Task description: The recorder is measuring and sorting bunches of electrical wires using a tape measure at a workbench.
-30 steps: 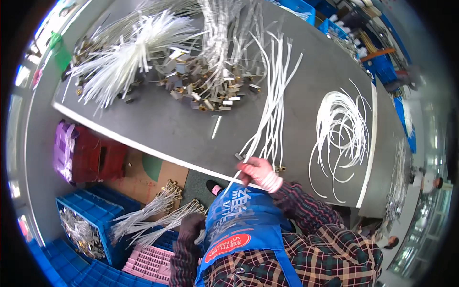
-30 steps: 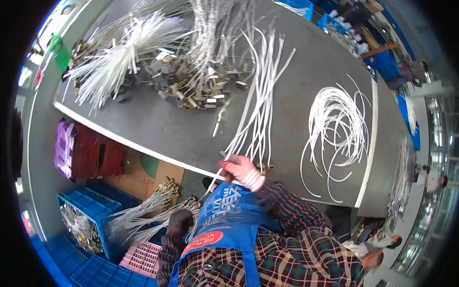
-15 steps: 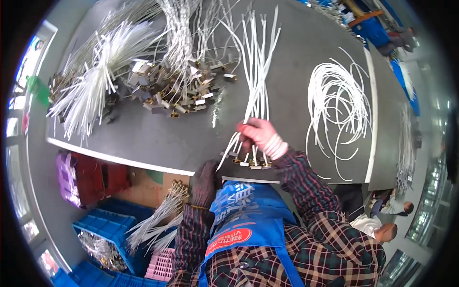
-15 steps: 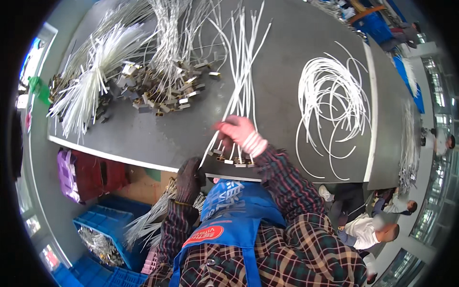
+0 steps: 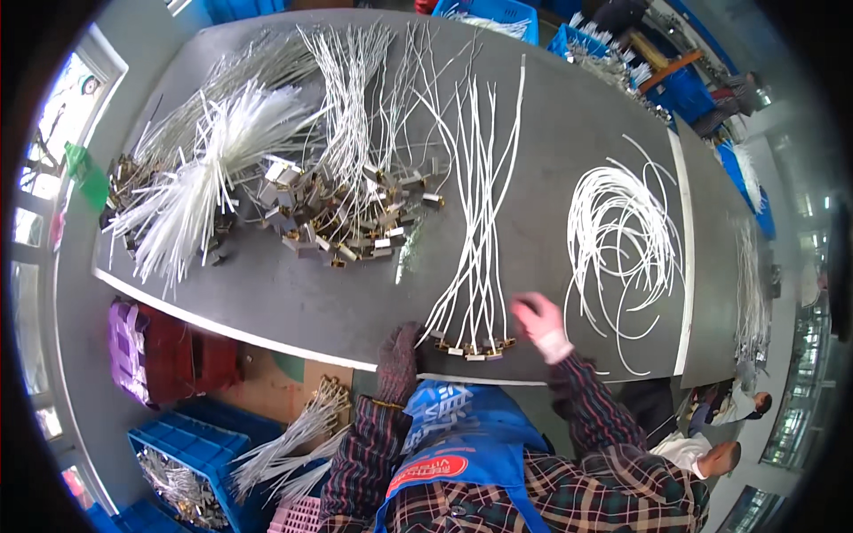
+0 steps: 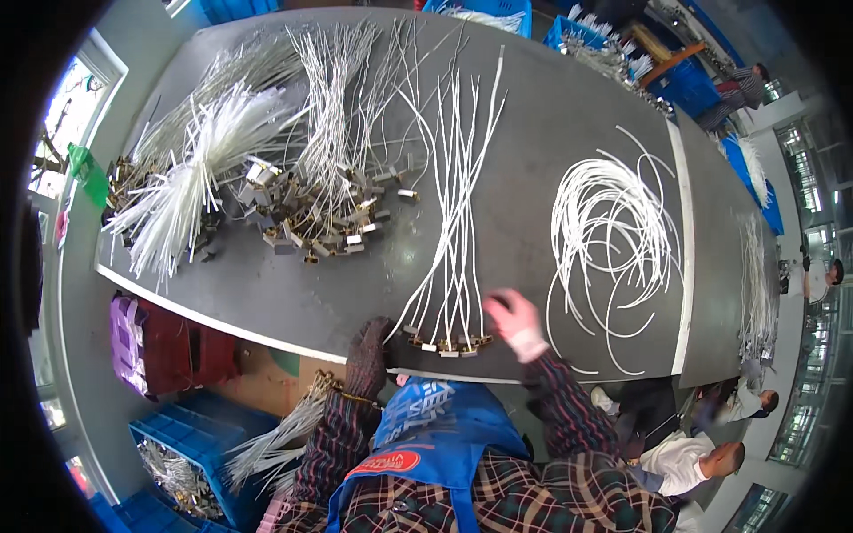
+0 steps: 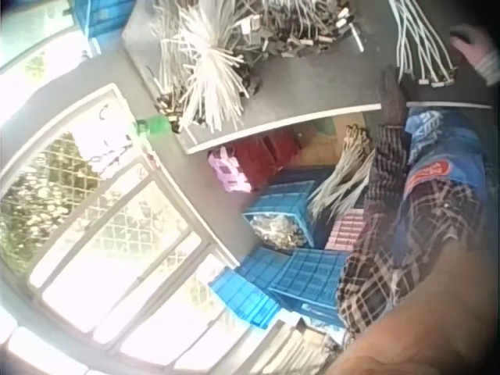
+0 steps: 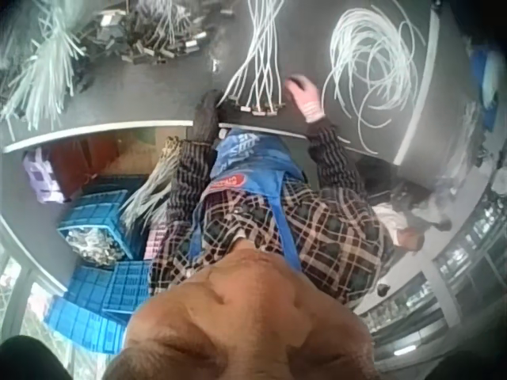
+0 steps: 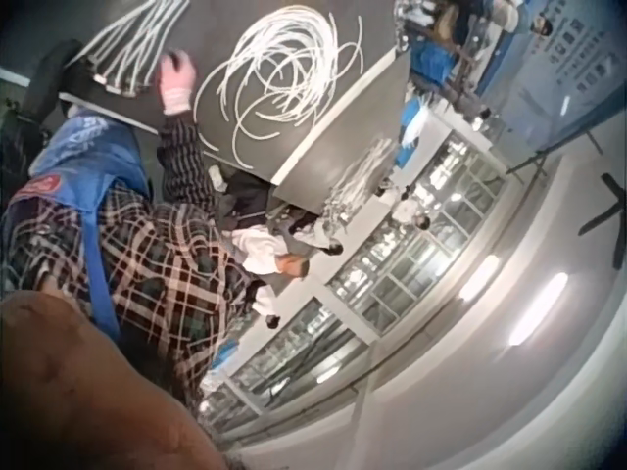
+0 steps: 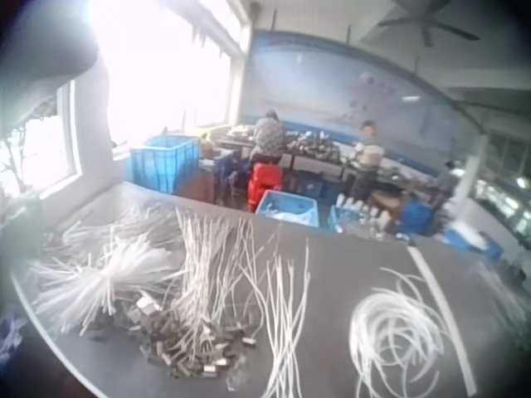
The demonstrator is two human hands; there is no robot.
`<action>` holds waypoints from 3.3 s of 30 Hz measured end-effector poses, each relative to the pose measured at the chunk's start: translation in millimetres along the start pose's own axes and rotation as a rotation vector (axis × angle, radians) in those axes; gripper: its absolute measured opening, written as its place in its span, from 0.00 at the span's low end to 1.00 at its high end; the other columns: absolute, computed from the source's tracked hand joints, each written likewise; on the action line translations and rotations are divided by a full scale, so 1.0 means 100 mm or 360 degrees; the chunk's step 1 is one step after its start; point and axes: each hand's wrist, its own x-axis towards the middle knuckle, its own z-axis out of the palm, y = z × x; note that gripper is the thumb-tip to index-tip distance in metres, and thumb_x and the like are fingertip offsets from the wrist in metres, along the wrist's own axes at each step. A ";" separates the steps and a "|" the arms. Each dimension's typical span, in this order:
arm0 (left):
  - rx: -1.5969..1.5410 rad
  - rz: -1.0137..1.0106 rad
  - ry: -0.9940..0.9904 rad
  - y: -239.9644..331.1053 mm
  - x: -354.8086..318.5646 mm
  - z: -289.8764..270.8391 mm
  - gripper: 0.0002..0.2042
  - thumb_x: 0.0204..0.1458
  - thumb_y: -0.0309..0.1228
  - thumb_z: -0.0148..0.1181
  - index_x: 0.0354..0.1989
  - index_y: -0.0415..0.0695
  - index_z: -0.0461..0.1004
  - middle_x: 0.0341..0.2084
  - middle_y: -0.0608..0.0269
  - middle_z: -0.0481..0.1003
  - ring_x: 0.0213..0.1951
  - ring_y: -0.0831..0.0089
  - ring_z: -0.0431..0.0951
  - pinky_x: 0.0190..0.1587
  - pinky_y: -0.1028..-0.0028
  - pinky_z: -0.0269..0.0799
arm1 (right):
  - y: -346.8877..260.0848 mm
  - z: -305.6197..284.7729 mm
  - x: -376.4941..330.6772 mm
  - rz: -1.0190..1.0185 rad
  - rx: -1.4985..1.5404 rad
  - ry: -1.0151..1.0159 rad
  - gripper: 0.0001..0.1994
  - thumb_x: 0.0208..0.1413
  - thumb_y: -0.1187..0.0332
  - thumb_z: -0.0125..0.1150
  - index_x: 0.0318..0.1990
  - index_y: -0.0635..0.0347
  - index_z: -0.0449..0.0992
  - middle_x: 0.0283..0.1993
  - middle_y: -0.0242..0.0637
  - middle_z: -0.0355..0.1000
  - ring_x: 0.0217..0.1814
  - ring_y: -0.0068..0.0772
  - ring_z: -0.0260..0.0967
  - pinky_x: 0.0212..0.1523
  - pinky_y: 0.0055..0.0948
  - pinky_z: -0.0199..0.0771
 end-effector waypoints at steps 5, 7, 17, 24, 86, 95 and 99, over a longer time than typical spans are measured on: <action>-0.0303 -0.0834 0.0024 0.08 0.18 0.04 0.17 0.56 0.41 0.46 0.40 0.39 0.72 0.34 0.48 0.72 0.37 0.58 0.72 0.43 0.69 0.65 | 0.96 -1.19 -0.57 0.0197 -0.1765 0.0283 0.27 0.42 0.52 0.63 0.49 0.56 0.67 0.48 0.45 0.64 0.45 0.47 0.69 0.45 0.36 0.70; -0.0320 -0.0740 0.0072 0.02 0.22 0.08 0.17 0.54 0.41 0.48 0.40 0.39 0.72 0.34 0.47 0.72 0.38 0.58 0.73 0.43 0.68 0.65 | 1.12 -1.30 -0.80 0.0444 -0.1941 0.0361 0.25 0.40 0.54 0.65 0.45 0.56 0.69 0.50 0.45 0.63 0.45 0.47 0.69 0.44 0.38 0.71; 0.1004 -0.0194 -0.0377 0.21 0.36 -0.03 0.20 0.46 0.41 0.58 0.44 0.42 0.68 0.42 0.45 0.68 0.43 0.50 0.70 0.43 0.57 0.67 | 1.62 -1.30 -0.56 0.0115 -0.1204 0.0535 0.12 0.44 0.63 0.63 0.32 0.60 0.70 0.25 0.42 0.71 0.22 0.37 0.71 0.25 0.34 0.73; 0.0517 -0.0130 0.0943 0.13 0.76 -0.39 0.26 0.45 0.35 0.62 0.53 0.40 0.63 0.38 0.50 0.69 0.39 0.59 0.71 0.43 0.65 0.68 | 0.36 -0.54 -0.12 0.0507 0.0666 -0.0271 0.14 0.54 0.67 0.55 0.45 0.65 0.69 0.31 0.35 0.70 0.23 0.23 0.64 0.20 0.24 0.64; -0.0471 -0.1087 -0.0369 -1.11 -4.07 -1.39 0.09 0.49 0.33 0.52 0.27 0.39 0.74 0.19 0.59 0.71 0.24 0.72 0.71 0.29 0.73 0.64 | -0.47 2.14 0.50 0.0216 0.0947 -0.1043 0.12 0.54 0.67 0.58 0.40 0.67 0.71 0.34 0.44 0.70 0.32 0.42 0.72 0.26 0.37 0.78; -0.0736 -0.1406 -0.0198 -1.20 -4.51 -1.49 0.07 0.50 0.31 0.53 0.28 0.41 0.74 0.21 0.62 0.73 0.25 0.72 0.71 0.31 0.73 0.66 | -0.92 1.90 0.64 -0.0228 0.0792 -0.0624 0.14 0.56 0.64 0.55 0.44 0.66 0.69 0.35 0.42 0.72 0.31 0.37 0.73 0.22 0.31 0.76; -0.0772 -0.1636 -0.0271 -1.00 -4.28 -1.63 0.10 0.48 0.35 0.54 0.24 0.40 0.74 0.19 0.63 0.72 0.23 0.73 0.70 0.29 0.75 0.64 | -1.02 1.81 0.72 -0.0303 0.0852 -0.0563 0.14 0.56 0.64 0.55 0.44 0.66 0.69 0.35 0.43 0.72 0.31 0.39 0.74 0.22 0.32 0.76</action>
